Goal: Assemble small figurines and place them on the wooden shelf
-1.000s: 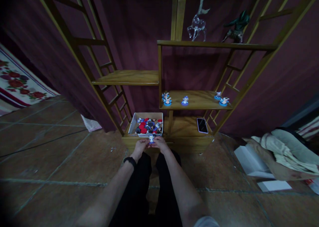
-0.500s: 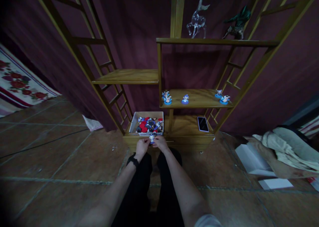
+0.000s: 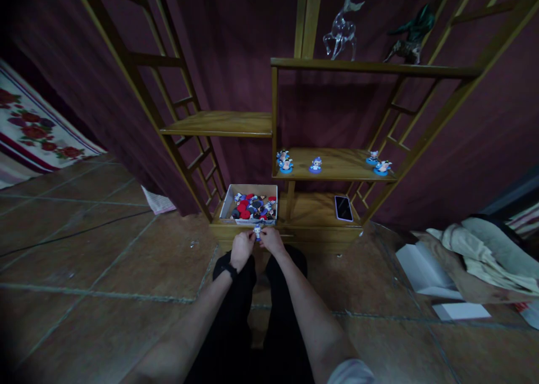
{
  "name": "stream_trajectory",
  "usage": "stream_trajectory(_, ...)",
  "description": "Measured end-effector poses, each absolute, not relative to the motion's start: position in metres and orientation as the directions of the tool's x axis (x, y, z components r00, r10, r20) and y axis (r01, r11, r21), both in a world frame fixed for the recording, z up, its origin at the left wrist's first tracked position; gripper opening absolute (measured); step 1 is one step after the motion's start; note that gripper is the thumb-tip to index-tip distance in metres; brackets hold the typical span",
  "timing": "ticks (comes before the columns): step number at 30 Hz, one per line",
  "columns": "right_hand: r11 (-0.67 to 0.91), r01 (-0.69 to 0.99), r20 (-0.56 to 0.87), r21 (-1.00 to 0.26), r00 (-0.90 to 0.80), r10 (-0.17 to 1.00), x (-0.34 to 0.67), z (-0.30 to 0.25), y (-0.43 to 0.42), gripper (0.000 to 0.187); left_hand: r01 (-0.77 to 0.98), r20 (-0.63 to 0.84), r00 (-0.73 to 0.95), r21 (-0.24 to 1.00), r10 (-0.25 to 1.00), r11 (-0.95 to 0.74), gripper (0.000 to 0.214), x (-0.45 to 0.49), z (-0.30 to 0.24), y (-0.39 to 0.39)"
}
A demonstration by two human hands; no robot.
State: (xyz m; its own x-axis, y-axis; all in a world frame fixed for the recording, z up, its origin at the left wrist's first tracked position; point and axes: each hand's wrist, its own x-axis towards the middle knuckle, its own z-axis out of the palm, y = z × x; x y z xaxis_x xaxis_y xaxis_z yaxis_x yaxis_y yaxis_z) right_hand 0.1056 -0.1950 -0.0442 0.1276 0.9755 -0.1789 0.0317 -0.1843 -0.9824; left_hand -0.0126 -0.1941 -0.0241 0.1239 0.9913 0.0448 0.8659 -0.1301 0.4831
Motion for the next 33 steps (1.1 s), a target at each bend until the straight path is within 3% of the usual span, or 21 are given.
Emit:
stream_trajectory(17,-0.148,0.165,-0.133,-0.975,0.100,0.986,0.108,-0.051,-0.193,0.013,0.869,0.017,0.140,0.477,0.990,-0.131,0.029,-0.010,-0.019,-0.194)
stream_trajectory(26,-0.170,0.023,-0.168,-0.985,0.094,0.981,0.110,-0.056,-0.188,0.012,0.712,-0.021,0.131,0.698,0.991,-0.079,0.020,-0.017,-0.020,-0.183)
stream_trajectory(33,-0.186,-0.083,-0.192,-0.979,0.072,0.979,0.110,-0.054,-0.189,0.013,0.491,-0.053,0.071,0.871,0.996,0.012,0.016,-0.020,-0.030,-0.177)
